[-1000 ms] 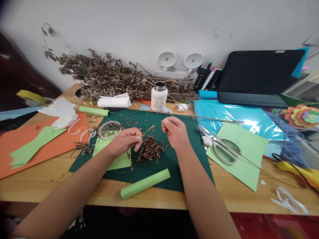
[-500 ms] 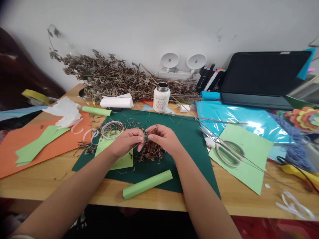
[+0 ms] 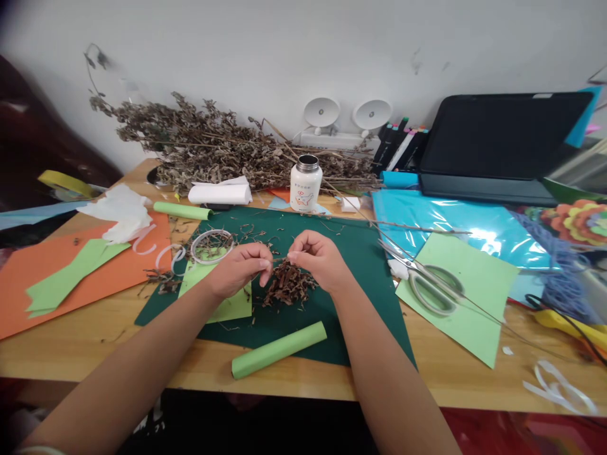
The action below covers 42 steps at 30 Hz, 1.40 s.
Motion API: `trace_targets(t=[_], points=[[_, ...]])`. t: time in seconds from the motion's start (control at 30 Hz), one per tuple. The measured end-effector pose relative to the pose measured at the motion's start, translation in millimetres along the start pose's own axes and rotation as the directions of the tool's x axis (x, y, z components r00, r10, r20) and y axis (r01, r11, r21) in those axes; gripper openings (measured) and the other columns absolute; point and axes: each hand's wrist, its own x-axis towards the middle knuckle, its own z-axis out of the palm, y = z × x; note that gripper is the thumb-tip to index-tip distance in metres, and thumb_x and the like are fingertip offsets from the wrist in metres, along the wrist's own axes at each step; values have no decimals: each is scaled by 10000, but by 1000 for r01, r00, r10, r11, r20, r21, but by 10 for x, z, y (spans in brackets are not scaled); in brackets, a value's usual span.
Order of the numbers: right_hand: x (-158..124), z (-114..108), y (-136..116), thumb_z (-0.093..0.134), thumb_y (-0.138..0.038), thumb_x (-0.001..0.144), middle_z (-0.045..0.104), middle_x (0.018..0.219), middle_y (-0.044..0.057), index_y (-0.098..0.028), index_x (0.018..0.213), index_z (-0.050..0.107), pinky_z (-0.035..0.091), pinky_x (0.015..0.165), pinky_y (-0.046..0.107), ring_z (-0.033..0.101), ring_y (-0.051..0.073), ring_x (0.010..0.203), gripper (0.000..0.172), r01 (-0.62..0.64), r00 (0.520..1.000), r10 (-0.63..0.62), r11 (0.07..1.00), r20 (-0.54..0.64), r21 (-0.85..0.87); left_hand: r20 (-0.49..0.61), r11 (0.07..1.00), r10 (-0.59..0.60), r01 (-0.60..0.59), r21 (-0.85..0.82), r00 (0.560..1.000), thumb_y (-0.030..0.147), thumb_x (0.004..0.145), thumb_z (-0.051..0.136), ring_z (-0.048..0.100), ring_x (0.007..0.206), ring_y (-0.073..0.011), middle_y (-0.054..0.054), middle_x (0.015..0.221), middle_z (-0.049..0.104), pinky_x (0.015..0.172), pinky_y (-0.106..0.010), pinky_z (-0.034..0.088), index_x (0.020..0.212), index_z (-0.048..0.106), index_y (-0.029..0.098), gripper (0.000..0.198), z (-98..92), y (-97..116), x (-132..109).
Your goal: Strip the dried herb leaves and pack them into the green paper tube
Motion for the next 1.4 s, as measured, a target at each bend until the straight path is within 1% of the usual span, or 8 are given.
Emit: trace_targets(t=[0.33, 0.5, 0.67, 0.73, 0.83, 1.0, 1.3, 1.4], points=[[20, -153, -55, 610, -149, 603, 448, 505, -69, -178, 575, 464, 290, 462, 213, 399, 55, 450, 152, 30, 999, -29, 997, -13, 71, -71, 997, 54, -58, -58, 996, 159, 688, 481, 448, 427, -54, 38, 453, 518, 479, -187, 312, 579, 473, 127, 114, -117, 66, -14], [9, -159, -72, 632, -240, 603, 441, 538, -58, -182, 609, 492, 276, 451, 204, 378, 62, 480, 151, -18, 999, 32, 957, 43, -291, -75, 998, 45, -47, -31, 996, 172, 680, 488, 441, 426, -56, 32, 454, 510, 477, -189, 320, 562, 463, 128, 129, -98, 89, -16], [23, -81, -84, 535, -341, 686, 485, 537, -25, -178, 635, 557, 324, 488, 228, 429, 96, 507, 172, 48, 991, 64, 658, 119, -751, -250, 982, 93, -48, 180, 964, 234, 697, 462, 431, 452, -67, 32, 494, 486, 486, -196, 339, 574, 448, 149, 151, -154, 102, 8], [43, -94, -78, 435, -315, 748, 519, 567, -7, -179, 612, 558, 349, 532, 240, 469, 112, 549, 229, 63, 998, -54, 582, 39, -811, -416, 908, 148, 43, 417, 897, 268, 712, 442, 420, 463, -74, 26, 525, 485, 484, -201, 333, 605, 465, 158, 155, -230, 110, 16], [70, -152, -51, 368, -263, 773, 549, 599, 4, -185, 652, 567, 373, 563, 251, 505, 130, 590, 246, 23, 982, -169, 535, -80, -844, -569, 619, 295, 300, 726, 768, 302, 726, 414, 456, 538, -110, 4, 586, 521, 517, -222, 330, 663, 497, 174, 165, -380, 138, 15], [88, -187, 37, 364, -248, 777, 597, 694, 36, -188, 762, 577, 404, 648, 284, 541, 165, 696, 223, 88, 956, -292, 392, -33, -916, -562, 125, 375, 561, 819, 737, 335, 746, 374, 526, 710, -191, -50, 762, 598, 581, -272, 340, 726, 544, 191, 223, -662, 241, -42], [41, -132, 19, 364, -277, 791, 614, 750, 72, -191, 759, 589, 407, 650, 298, 549, 190, 732, 243, 171, 939, -332, 226, 89, -959, -808, -21, 0, 808, 588, 589, 335, 675, 445, 554, 790, -278, -122, 859, 612, 624, -360, 403, 805, 598, 174, 257, -1125, 445, -354], [38, -106, 7, 366, -280, 793, 612, 729, 69, -194, 753, 591, 408, 639, 292, 550, 188, 717, 244, 200, 932, -343, 215, 118, -956, -763, -88, 24, 762, 642, 646, 404, 650, 478, 517, 882, -327, -147, 1008, 553, 687, -438, 386, 905, 590, 186, 354, -1091, 484, -376]])
